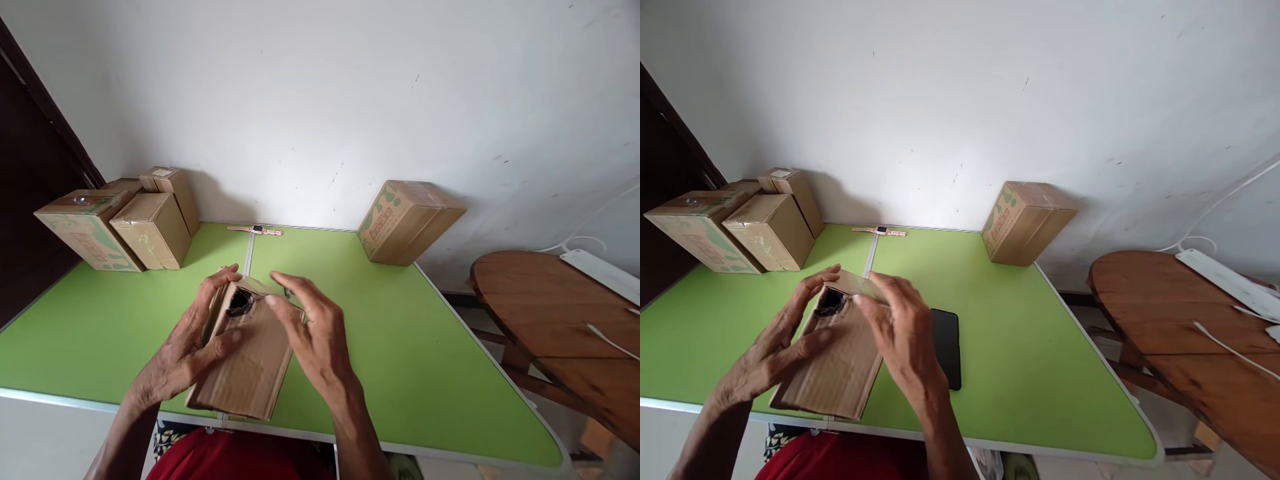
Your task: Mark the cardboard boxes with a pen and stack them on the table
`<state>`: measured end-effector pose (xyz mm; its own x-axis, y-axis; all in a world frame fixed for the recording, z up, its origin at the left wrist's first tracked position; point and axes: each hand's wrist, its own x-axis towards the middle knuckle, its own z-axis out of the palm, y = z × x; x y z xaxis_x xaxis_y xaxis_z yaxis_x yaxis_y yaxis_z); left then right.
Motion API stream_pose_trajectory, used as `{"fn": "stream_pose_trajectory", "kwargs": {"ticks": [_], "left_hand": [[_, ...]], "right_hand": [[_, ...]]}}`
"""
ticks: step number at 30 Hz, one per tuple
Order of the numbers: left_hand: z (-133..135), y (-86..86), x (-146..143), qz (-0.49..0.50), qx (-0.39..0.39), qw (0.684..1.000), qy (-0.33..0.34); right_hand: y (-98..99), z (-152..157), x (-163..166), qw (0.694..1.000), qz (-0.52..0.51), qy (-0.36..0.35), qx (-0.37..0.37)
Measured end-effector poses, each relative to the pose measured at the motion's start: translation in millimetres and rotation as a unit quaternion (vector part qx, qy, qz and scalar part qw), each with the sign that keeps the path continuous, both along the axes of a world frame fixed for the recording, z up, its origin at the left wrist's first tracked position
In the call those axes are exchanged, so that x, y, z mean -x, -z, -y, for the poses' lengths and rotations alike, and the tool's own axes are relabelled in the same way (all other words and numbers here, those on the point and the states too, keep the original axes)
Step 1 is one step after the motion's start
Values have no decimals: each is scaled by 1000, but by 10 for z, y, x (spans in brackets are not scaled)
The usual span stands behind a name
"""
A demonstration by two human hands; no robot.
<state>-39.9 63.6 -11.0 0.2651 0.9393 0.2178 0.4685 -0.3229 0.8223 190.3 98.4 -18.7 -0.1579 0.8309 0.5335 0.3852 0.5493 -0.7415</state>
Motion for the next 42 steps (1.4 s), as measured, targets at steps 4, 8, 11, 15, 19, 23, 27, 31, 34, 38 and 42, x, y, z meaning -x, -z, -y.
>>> {"fn": "stream_pose_trajectory", "kwargs": {"ticks": [4, 8, 11, 15, 19, 23, 27, 31, 34, 38, 42], "left_hand": [[-28, 28, 35, 35, 16, 998, -42], [-32, 47, 86, 54, 33, 995, -72], [-61, 66, 100, 56, 39, 994, -86], [-80, 59, 63, 73, 46, 993, -84], [-44, 40, 5, 65, 27, 993, -95], [2, 49, -40, 62, 29, 988, -136], [27, 23, -75, 73, 27, 982, -172], [43, -61, -99, 68, 31, 982, -173], [50, -99, -113, 66, 26, 982, -173], [63, -82, -99, 86, 11, 980, -180], [73, -43, -41, 100, -3, 977, -186]], "right_hand": [[477, -216, -268, 986, 129, 101, 41], [912, -434, -328, 959, 268, 84, 46], [1065, -555, -272, 951, 298, 76, 23], [1140, -711, -240, 952, 303, 39, 7], [1153, -850, -283, 963, 268, -7, -4], [994, -977, -419, 981, 195, 3, -13], [546, -896, -492, 992, 66, 107, -13], [-39, -368, -162, 948, -304, -35, 92], [-282, 42, 242, 880, -398, -208, 151], [-242, 229, 545, 853, -441, -223, 166], [-168, 190, 533, 854, -439, -230, 160]]}}
